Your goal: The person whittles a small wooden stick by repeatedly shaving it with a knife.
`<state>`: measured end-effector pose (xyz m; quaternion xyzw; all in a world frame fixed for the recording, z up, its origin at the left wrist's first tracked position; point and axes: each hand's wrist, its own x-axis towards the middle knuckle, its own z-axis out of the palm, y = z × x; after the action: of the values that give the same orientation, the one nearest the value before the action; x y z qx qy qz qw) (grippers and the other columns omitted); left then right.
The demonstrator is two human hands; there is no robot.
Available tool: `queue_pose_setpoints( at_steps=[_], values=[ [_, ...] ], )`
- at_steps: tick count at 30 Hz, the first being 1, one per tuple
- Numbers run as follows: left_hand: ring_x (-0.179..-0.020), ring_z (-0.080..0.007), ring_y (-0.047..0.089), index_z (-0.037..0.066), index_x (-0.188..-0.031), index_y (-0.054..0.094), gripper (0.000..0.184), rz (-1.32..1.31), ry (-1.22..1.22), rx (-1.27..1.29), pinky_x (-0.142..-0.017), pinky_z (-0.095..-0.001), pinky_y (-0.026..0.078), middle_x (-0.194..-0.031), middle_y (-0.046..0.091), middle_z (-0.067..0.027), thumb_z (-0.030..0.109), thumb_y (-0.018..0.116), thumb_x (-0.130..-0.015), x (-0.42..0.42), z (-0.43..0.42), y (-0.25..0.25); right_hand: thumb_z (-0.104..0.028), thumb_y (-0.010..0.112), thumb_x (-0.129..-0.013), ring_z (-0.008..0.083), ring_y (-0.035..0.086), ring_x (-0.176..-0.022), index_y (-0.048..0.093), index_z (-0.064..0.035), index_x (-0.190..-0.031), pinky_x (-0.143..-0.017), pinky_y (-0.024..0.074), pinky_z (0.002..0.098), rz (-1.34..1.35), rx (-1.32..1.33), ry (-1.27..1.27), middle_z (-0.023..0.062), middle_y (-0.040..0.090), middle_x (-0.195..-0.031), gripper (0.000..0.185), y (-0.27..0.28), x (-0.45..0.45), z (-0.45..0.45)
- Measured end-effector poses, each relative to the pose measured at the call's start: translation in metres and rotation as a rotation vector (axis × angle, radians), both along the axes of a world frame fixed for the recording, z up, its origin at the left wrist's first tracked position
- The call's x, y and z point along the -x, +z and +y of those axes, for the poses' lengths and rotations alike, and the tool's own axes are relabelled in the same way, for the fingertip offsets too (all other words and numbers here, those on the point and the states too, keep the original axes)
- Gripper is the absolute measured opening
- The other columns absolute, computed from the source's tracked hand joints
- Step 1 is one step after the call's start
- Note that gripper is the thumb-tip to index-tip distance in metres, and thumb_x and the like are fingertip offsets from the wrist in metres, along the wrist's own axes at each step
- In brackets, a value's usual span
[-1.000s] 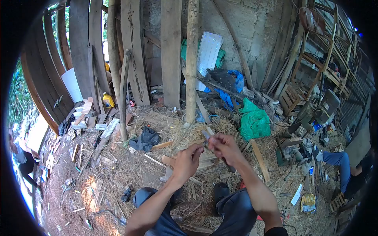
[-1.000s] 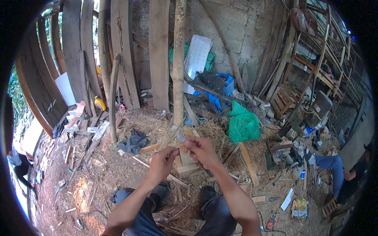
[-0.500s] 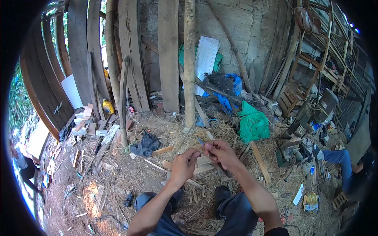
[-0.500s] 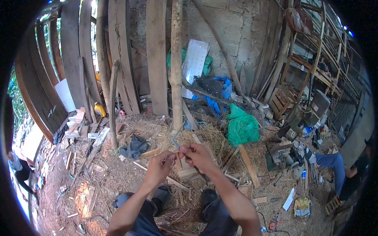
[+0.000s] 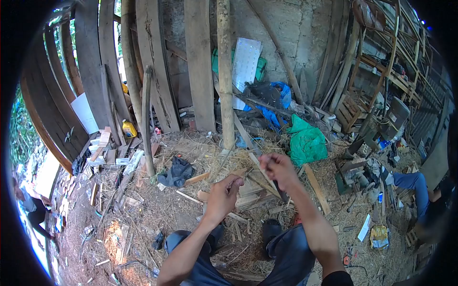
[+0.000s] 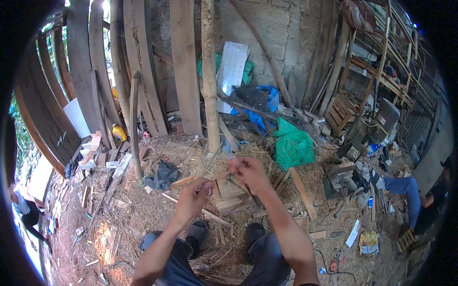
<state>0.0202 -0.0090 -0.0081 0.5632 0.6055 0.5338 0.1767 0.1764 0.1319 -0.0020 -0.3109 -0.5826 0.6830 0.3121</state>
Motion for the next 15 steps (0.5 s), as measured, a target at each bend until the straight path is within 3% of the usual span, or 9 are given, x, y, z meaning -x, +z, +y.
queue_pose_setpoints(
  at_steps=[1,6,9,13,15],
  values=[
    [-0.054,-0.02,0.056,0.001,-0.094,0.063,0.01,0.001,-0.004,0.001,-0.055,-0.0331,0.044,-0.069,0.062,-0.0139,0.006,0.055,-0.089,0.001,0.0,-0.001,-0.017,0.057,-0.093,0.0042,0.036,-0.047,0.06,-0.0014,-0.095,-0.041,0.0254,0.02,0.188,0.076,-0.046,-0.0018,0.055,-0.068,0.016,0.003,-0.004,0.004],
    [-0.058,-0.0178,0.055,0.002,-0.094,0.063,0.009,-0.039,-0.045,0.047,-0.059,-0.0308,0.045,-0.073,0.065,-0.0111,0.006,0.055,-0.09,0.004,0.0,-0.004,-0.018,0.058,-0.093,0.0036,0.038,-0.048,0.059,0.0008,-0.098,-0.041,0.0249,0.0211,0.052,0.125,0.0,-0.0025,0.055,-0.068,0.019,0.006,-0.001,-0.013],
    [-0.059,-0.0163,0.054,0.001,-0.094,0.063,0.01,-0.057,-0.092,0.051,-0.061,-0.0292,0.045,-0.075,0.065,-0.0092,0.006,0.055,-0.09,0.009,-0.002,-0.006,-0.016,0.058,-0.093,0.0041,0.037,-0.048,0.059,0.0006,-0.099,-0.042,0.0251,0.0211,0.2,0.15,-0.073,-0.0024,0.055,-0.069,0.018,-0.002,-0.023,0.026],
    [-0.058,-0.014,0.051,0.002,-0.095,0.063,0.01,-0.036,-0.073,0.035,-0.059,-0.0286,0.043,-0.072,0.063,-0.0078,0.008,0.056,-0.09,0.009,-0.002,-0.009,-0.016,0.058,-0.092,0.004,0.037,-0.048,0.058,-0.0013,-0.102,-0.042,0.0253,0.0201,0.131,0.193,-0.109,-0.0017,0.055,-0.071,0.018,-0.004,-0.021,0.015],
    [-0.058,-0.0125,0.05,0.003,-0.094,0.063,0.01,-0.074,-0.064,0.157,-0.057,-0.0288,0.042,-0.069,0.061,-0.007,0.01,0.056,-0.091,0.01,-0.005,-0.001,-0.014,0.059,-0.091,0.0049,0.037,-0.048,0.059,-0.0007,-0.101,-0.042,0.0252,0.0202,0.145,0.185,-0.042,-0.0002,0.056,-0.071,0.017,0.0,-0.016,0.007]
  ],
)
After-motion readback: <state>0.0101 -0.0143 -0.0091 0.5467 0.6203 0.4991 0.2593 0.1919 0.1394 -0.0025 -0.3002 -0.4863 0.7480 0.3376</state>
